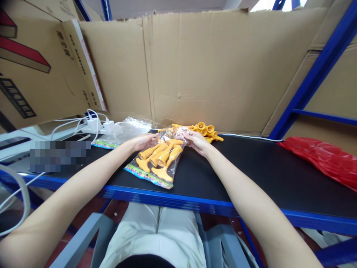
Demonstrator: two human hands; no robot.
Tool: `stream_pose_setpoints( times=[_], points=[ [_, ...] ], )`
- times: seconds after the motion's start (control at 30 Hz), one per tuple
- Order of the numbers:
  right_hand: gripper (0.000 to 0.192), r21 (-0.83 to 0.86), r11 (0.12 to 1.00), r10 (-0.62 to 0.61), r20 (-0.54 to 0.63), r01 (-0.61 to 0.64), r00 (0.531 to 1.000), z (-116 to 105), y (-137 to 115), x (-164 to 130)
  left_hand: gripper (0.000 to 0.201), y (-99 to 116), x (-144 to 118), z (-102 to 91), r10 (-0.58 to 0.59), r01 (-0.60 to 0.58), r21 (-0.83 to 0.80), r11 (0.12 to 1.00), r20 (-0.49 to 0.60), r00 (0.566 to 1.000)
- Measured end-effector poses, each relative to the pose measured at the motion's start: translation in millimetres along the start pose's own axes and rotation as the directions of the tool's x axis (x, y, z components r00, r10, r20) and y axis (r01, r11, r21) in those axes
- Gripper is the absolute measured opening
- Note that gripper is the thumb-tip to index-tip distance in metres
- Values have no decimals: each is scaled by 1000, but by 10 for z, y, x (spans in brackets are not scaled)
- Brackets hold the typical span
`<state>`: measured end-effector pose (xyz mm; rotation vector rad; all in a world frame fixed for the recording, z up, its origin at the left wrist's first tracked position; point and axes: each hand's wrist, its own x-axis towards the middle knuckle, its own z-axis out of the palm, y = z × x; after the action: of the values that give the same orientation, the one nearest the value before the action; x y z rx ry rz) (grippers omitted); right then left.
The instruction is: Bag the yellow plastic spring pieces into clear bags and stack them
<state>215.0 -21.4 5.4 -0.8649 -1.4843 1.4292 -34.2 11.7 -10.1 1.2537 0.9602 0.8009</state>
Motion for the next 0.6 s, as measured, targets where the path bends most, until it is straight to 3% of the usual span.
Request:
stream_pose_setpoints(
  times=[0.17, 0.4, 0.6],
  points=[
    [12, -74, 994, 73, -122, -82, 990, -6, 26, 15, 37, -4, -16, -43, 67, -65, 66, 996, -20, 998],
    [12, -139, 976, 133, -227, -168, 965, -20, 50, 48, 13, 16, -24, -13, 66, -66, -9, 998, -38, 997],
    [12, -115, 968, 190, -241, -222, 952, -10, 79, 70, 11, 22, -20, 0, 47, -50, -33, 998, -90, 995]
  ],
)
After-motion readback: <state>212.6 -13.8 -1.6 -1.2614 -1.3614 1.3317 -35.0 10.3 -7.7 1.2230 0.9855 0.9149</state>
